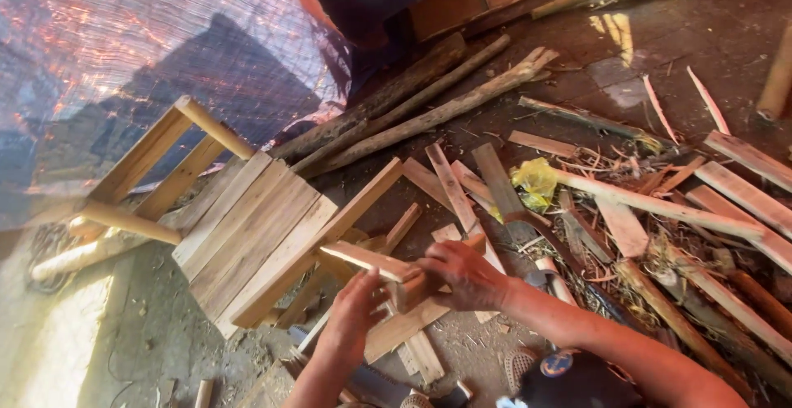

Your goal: The person sits on the ground beside a wooden chair frame and fits wooden slats and sticks onto its side rail, aligning each piece by hand. They then use a hammer to nail the pieces in place and pick up additional slats from a pile of scrap wood.

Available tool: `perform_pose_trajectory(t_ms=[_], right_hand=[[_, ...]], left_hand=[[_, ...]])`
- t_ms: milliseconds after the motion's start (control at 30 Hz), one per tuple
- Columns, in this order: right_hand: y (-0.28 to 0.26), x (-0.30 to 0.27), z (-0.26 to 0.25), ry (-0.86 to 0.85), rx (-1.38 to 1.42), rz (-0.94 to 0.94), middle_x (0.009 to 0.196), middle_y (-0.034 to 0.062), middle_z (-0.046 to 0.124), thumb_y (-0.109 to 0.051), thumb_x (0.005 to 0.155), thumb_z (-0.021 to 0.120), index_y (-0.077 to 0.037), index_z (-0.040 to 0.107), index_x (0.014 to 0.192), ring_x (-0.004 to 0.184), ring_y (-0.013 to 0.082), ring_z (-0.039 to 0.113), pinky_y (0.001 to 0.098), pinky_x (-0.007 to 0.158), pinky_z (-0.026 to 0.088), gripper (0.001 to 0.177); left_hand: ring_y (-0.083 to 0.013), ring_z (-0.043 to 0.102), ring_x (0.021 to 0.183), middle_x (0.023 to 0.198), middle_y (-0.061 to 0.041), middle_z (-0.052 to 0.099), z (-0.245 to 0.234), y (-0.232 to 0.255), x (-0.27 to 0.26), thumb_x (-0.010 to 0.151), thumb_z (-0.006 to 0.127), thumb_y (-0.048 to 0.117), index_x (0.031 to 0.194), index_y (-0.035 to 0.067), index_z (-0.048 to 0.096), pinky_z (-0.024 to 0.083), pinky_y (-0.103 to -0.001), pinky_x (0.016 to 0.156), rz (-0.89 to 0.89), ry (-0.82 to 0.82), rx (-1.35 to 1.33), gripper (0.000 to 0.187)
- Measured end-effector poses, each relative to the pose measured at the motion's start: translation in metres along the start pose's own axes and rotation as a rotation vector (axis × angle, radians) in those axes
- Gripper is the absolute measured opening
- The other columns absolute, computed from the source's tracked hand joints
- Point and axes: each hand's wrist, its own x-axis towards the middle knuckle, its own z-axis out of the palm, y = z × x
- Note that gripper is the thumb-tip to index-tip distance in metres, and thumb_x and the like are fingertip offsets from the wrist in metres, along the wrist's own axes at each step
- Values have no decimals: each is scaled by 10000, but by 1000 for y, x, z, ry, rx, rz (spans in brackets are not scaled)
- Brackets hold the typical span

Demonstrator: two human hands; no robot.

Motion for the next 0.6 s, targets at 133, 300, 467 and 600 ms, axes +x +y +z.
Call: perform_pose_trajectory(t_ms=[133, 300, 467, 600], right_hand=[[-11, 14, -20, -21, -70, -59, 912, 8, 532, -215, 749, 816, -163, 589, 1102, 800, 161, 503, 325, 779, 486, 423], [-11, 0, -20, -18, -117, -133, 932, 8, 517, -357, 835, 816, -141, 549, 1230, 840, 165, 527, 367, 882, 480, 524], [12, -32, -41, 122, -10, -16, 1148, 70, 596, -442, 963, 604, -88, 561, 1275, 1064, 230, 554, 396, 975, 474, 473], [85, -141, -44, 171, -344, 630, 1280, 32, 648, -306, 904, 691, -204, 573, 1346, 1112, 212, 625, 368, 894, 552, 469]], left_hand=[[-458, 547, 1376, 1430, -334, 579, 37, 11, -14, 761, 666, 409, 1384, -123, 537, 369, -600, 1179, -75, -45, -93, 829], [-371, 658, 1017, 1120, -345, 675, 61, 0, -11, 804, 655, -7, 1177, -223, 587, 524, -416, 938, -131, 203, -361, 436], [-362, 605, 1023, 1147, -342, 636, 55, 4, -5, 822, 627, 47, 1121, -209, 599, 496, -428, 877, -188, 326, -285, 394], [-426, 575, 1061, 1154, -401, 593, 51, 8, -6, 776, 609, -4, 1108, -264, 563, 475, -474, 937, -135, 384, -268, 425]])
